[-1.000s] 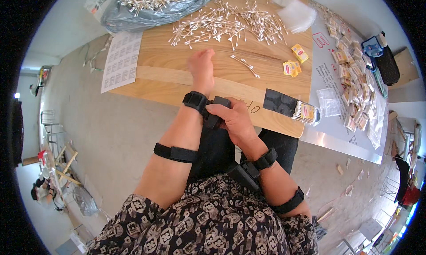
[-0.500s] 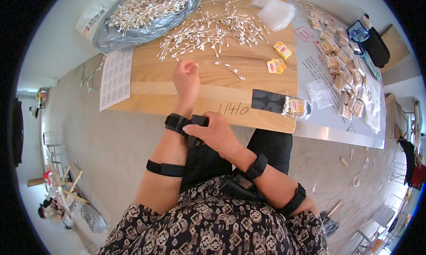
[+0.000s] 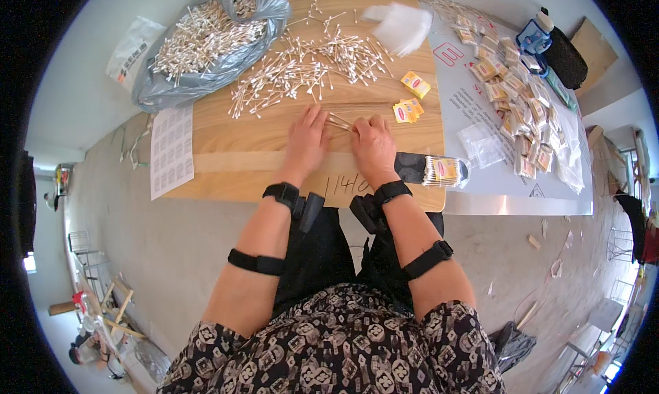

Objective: Arranging cotton swabs into sets and placing them into small clear plastic bags.

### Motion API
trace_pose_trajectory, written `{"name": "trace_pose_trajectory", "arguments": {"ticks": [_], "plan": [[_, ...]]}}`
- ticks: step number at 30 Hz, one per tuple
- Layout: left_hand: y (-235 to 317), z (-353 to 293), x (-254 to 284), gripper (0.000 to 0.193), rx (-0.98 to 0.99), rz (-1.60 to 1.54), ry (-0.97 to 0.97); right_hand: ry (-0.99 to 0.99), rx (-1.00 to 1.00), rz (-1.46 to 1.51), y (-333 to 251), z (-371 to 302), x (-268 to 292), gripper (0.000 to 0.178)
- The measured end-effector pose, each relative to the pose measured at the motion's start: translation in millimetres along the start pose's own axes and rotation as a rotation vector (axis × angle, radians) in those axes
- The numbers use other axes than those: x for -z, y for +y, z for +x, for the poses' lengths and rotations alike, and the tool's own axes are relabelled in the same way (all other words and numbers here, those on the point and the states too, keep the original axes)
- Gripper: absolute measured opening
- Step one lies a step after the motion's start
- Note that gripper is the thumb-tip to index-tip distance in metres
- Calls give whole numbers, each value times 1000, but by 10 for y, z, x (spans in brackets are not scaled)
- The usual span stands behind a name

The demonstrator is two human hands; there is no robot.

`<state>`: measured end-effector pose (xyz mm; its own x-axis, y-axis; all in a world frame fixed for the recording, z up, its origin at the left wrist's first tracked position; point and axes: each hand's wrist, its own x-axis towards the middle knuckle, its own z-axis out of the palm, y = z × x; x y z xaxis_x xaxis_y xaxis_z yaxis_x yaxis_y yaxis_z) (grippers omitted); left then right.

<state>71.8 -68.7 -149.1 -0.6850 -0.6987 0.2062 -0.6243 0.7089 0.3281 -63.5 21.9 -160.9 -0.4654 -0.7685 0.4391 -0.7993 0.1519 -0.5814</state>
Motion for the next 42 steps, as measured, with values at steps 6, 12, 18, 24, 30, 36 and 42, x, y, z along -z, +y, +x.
{"name": "trace_pose_trajectory", "arguments": {"ticks": [6,12,18,24,30,36,42], "plan": [[112,-462,-69,65,-12,101,-108,-43,-273,197,158,85,41,6],[345,-409,-24,68,9,55,-141,-258,-154,98,142,159,66,7],[254,-317,11,62,10,-54,-36,-90,-252,411,153,32,123,16],[209,-345,-120,53,130,-615,126,122,-384,848,15,-182,-70,29],[336,-251,-207,49,225,-878,192,87,-464,1067,-7,-247,-168,30],[-30,-329,-195,44,184,-806,368,-21,-415,907,39,-147,-57,30],[-332,-323,-18,40,213,-527,437,-139,-255,433,24,145,17,24]]}}
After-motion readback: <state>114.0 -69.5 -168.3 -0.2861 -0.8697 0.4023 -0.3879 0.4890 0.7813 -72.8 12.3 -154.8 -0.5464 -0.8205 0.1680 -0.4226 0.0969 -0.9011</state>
